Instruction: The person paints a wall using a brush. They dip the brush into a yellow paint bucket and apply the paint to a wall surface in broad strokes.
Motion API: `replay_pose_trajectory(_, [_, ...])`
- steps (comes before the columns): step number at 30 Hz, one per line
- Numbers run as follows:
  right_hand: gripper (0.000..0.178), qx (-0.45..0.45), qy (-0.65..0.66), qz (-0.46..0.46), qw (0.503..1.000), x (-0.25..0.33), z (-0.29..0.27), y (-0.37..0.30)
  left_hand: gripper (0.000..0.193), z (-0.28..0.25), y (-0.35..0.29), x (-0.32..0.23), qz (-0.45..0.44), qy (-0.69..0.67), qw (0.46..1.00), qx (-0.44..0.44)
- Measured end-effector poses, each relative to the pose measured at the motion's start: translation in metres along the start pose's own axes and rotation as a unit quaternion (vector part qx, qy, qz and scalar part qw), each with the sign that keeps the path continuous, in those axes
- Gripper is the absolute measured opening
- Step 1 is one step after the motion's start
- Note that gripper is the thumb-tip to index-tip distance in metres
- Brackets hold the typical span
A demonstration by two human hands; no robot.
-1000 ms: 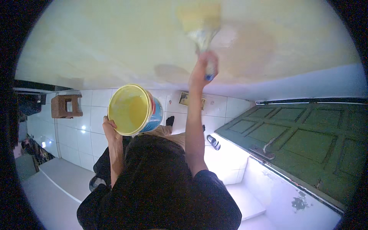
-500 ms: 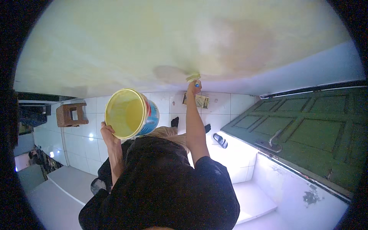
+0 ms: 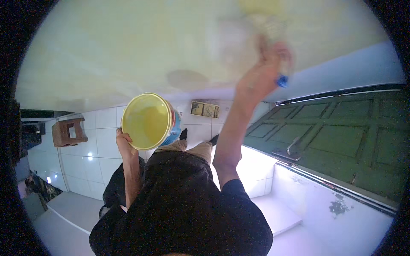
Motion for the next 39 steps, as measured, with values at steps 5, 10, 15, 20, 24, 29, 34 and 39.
replay_pose_trajectory(5, [0.015,0.149,0.149,-0.128,0.969,0.071,0.077,0.039,0.028,0.025,-0.004,0.008,0.000,-0.029,1.000,-0.012])
replay_pose_trajectory(10, [0.016,0.027,0.145,0.026,0.989,-0.090,-0.085,0.029,0.028,0.041,-0.016,0.019,-0.010,0.008,1.000,0.024])
replay_pose_trajectory(15, [0.011,-0.135,-0.085,0.190,0.969,-0.175,-0.266,-0.102,0.029,0.048,-0.041,0.027,-0.006,0.023,0.999,-0.025])
replay_pose_trajectory(20, [0.005,-0.154,-0.116,0.223,0.956,-0.291,-0.396,-0.163,0.030,0.037,-0.054,0.030,-0.026,0.038,0.997,-0.062])
replay_pose_trajectory(24, [0.003,-0.130,-0.275,0.173,0.937,-0.335,-0.445,-0.158,0.029,0.051,-0.057,0.012,-0.021,0.041,0.996,-0.071])
replay_pose_trajectory(29, [0.007,-0.285,-0.164,0.325,0.887,-0.331,-0.412,-0.120,0.028,0.055,-0.077,0.006,-0.018,0.018,0.986,-0.162])
replay_pose_trajectory(34, [0.007,-0.208,-0.133,0.236,0.940,-0.172,-0.245,0.005,0.030,0.061,-0.064,0.011,0.007,0.023,1.000,-0.016])
replay_pose_trajectory(39, [0.008,-0.158,-0.065,0.122,0.978,-0.030,-0.142,0.108,0.033,0.107,-0.068,0.009,-0.023,-0.040,0.998,-0.051])
Point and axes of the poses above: each hand's wrist, its own y-axis towards the middle knuckle, its own z-axis out of the palm, x = y × z, the point moved 9 cm from there along y, towards the middle knuckle, and after that the axes turned 10 degrees about y, right-handed, at the moved point
